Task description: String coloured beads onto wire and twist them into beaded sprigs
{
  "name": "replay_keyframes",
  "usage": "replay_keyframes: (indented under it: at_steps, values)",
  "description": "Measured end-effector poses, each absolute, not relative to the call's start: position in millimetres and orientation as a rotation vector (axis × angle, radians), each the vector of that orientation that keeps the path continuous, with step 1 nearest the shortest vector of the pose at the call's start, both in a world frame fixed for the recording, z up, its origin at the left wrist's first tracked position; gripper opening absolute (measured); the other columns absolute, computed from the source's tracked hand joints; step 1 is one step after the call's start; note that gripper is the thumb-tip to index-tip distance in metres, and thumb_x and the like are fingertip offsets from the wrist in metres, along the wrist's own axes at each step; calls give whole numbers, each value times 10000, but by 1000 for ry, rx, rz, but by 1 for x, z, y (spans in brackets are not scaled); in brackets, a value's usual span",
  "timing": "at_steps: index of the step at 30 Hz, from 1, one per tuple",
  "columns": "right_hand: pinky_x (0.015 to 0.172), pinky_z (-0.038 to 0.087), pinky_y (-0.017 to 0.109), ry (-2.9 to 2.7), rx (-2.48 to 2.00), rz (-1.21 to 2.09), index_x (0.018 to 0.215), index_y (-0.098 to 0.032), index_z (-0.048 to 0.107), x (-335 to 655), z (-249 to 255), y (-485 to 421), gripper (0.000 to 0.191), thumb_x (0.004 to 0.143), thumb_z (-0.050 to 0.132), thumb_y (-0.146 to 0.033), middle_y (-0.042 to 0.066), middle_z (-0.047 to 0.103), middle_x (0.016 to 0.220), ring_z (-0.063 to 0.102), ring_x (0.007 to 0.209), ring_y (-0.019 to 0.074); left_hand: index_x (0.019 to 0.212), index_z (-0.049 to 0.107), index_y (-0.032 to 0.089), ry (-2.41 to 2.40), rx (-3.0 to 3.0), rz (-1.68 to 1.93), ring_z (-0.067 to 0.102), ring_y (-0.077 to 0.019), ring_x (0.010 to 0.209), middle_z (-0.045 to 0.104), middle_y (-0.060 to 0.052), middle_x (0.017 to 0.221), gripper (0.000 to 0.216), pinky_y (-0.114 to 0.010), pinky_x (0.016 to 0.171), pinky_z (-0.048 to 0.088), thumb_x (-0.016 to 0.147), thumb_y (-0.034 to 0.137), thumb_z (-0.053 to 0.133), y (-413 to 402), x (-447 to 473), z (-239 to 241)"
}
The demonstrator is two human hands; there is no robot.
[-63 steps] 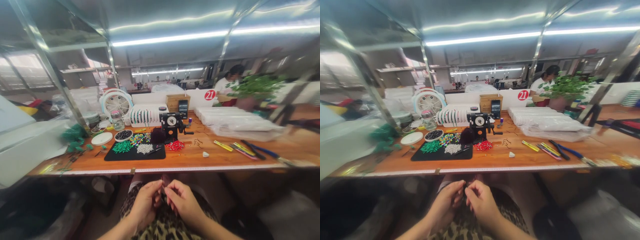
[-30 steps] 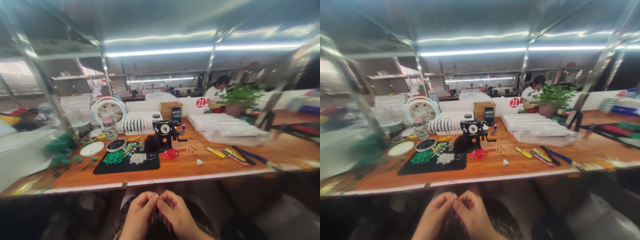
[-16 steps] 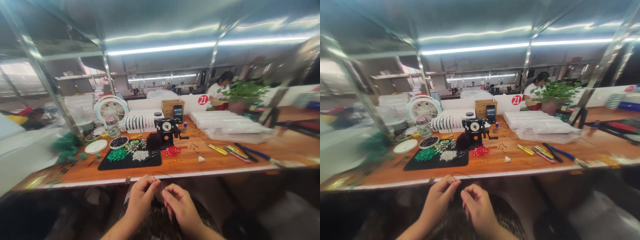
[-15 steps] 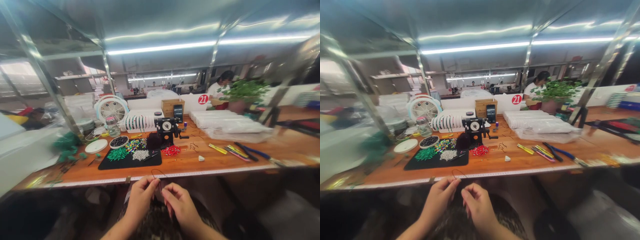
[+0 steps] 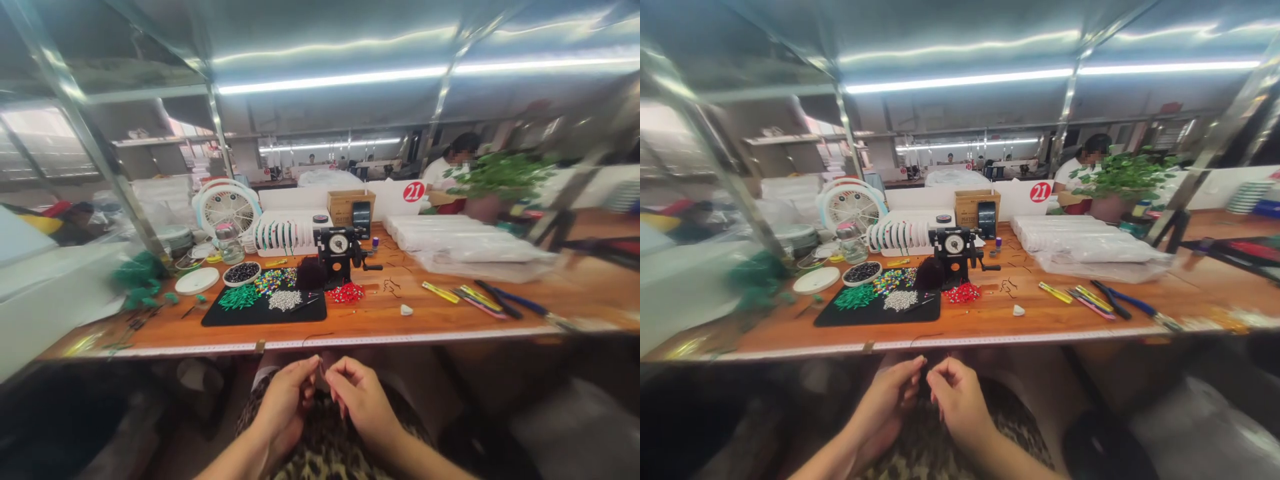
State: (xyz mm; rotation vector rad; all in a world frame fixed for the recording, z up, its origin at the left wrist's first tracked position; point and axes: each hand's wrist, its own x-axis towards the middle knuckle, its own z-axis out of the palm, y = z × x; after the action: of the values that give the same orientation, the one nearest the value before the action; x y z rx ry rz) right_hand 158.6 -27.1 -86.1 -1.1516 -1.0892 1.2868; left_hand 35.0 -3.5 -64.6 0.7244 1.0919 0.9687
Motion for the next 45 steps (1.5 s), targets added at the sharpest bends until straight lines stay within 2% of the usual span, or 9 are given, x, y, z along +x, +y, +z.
replay_keyframes:
  at_steps: [3, 8, 15, 19, 27, 37, 45]
  values:
    - [394, 247, 199, -1097, -1176, 1275, 586, -164, 512, 159, -88, -26, 181, 736, 555, -258, -75, 377, 432, 311, 372, 55, 561, 512, 132, 1092, 724, 991, 269, -38, 410, 396, 66, 469, 281, -175, 394, 159, 632, 318, 711, -3, 34, -66]
    - [374, 191, 201, -1033, -1140, 1344, 594, -159, 540, 158, -95, -21, 192, 737, 573, -283, -92, 296, 399, 206, 362, 43, 593, 541, 119, 1081, 712, 975, 284, -34, 414, 418, 59, 490, 265, -170, 393, 158, 624, 312, 720, -3, 33, -69]
    - [334, 234, 172, -1019, -1120, 1370, 629, -157, 522, 152, -92, -19, 344, 749, 587, -473, -75, 403, 438, 308, 345, 43, 533, 500, 133, 1039, 691, 956, 285, -37, 406, 411, 56, 455, 333, -175, 394, 162, 596, 364, 731, -7, 36, -71]
    - [304, 271, 166, -991, -1111, 1452, 614, -158, 499, 153, -93, -22, 365, 721, 602, -491, -73, 433, 423, 342, 309, 46, 552, 518, 129, 1017, 702, 976, 288, -38, 413, 404, 59, 458, 310, -178, 401, 169, 632, 355, 715, -6, 35, -75]
    - [289, 244, 150, -968, -1149, 1440, 591, -168, 454, 151, -95, -21, 448, 694, 608, -575, -85, 405, 405, 321, 305, 33, 558, 518, 125, 1048, 672, 967, 304, -32, 409, 440, 48, 486, 327, -168, 393, 163, 589, 363, 741, -8, 38, -80]
    - [302, 244, 152, -1037, -1151, 1477, 627, -159, 485, 155, -94, -29, 368, 705, 608, -497, -73, 443, 435, 336, 325, 36, 551, 502, 130, 1045, 627, 917, 277, -24, 389, 400, 64, 453, 346, -171, 394, 121, 549, 353, 767, -12, 32, -76]
    - [308, 241, 154, -1074, -1156, 1485, 612, -164, 465, 154, -93, -28, 393, 707, 596, -521, -72, 442, 427, 335, 319, 34, 514, 481, 139, 1039, 679, 888, 272, -25, 374, 392, 67, 424, 425, -183, 397, 117, 522, 441, 780, -10, 30, -77]
